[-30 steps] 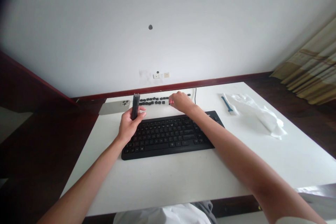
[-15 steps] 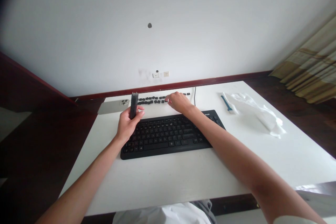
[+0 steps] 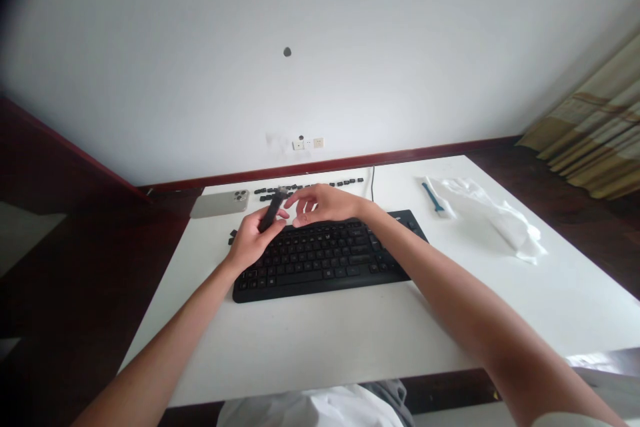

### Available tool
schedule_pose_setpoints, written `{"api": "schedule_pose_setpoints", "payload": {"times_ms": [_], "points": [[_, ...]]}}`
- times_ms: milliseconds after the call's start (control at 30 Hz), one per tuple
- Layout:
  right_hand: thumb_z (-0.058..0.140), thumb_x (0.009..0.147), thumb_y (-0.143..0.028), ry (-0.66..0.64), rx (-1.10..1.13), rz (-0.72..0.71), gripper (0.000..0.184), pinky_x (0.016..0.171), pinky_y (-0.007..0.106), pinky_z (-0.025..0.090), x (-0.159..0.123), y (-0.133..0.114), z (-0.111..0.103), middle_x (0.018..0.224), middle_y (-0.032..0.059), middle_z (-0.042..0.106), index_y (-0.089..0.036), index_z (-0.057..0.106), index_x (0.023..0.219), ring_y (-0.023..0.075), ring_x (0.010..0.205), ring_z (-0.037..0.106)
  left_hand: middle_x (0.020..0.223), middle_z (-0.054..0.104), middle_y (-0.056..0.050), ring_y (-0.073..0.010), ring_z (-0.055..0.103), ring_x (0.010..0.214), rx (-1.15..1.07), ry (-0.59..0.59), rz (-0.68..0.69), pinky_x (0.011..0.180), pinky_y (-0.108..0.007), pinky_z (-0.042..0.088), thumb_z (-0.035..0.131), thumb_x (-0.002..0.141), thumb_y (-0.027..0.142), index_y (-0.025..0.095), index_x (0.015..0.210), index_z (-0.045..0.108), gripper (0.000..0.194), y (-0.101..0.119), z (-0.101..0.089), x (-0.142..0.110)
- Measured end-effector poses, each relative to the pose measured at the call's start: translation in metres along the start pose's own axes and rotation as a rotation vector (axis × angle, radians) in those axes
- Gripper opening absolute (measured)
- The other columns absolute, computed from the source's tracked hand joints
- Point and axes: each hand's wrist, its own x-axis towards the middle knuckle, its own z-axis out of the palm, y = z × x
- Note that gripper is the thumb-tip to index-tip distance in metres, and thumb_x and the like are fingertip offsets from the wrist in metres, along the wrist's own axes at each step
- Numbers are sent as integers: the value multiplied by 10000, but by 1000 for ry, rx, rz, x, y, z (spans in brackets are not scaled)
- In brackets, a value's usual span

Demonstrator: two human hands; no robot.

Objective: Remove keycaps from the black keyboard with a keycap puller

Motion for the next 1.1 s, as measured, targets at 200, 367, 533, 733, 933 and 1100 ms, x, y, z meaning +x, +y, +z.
{"api": "schedule_pose_setpoints", "payload": {"times_ms": [200,367,533,733,933,1100], "points": [[781,851,-447,63,125,-99,359,698,264,503,0,-24,18,907,23,727,-183,677,1070,148,777,650,923,734,-56,-214,634,824,56,-120,-4,746,-293,465,680,934,463,179,1071,745,322,3,3,-3],[716,897,-397,171,201,-91,253,693,266,474,2,-19,16,863,16,703,-172,660,999,136,748,598,934,696,-53,-190,603,808,-17,-122,23,707,-269,448,690,928,474,179,1106,707,345,2,4,-4],[718,895,-409,286,164,-41,276,634,253,413,0,-17,0,764,-11,615,-152,662,977,119,689,512,923,668,-48,-166,570,757,-79,-99,3,642,-250,412,627,966,497,191,1193,668,383,4,1,-2],[749,879,-418,246,153,-7,290,675,249,431,-29,-19,0,900,12,646,-176,666,1016,126,761,550,753,581,6,-141,477,643,50,-154,32,596,-253,355,591,985,503,188,1111,684,352,17,3,-7],[779,851,-500,268,581,4,434,622,260,481,-73,-6,20,779,-9,634,-203,657,1144,130,663,585,613,479,34,-123,398,572,95,-277,67,554,-259,280,593,974,534,184,753,612,414,41,27,-3],[781,865,-427,285,441,33,297,649,249,469,-85,-11,19,852,3,647,-197,676,1021,122,706,565,585,548,21,-126,414,501,121,-420,132,523,-275,272,577,973,569,193,857,741,426,57,52,21]]}}
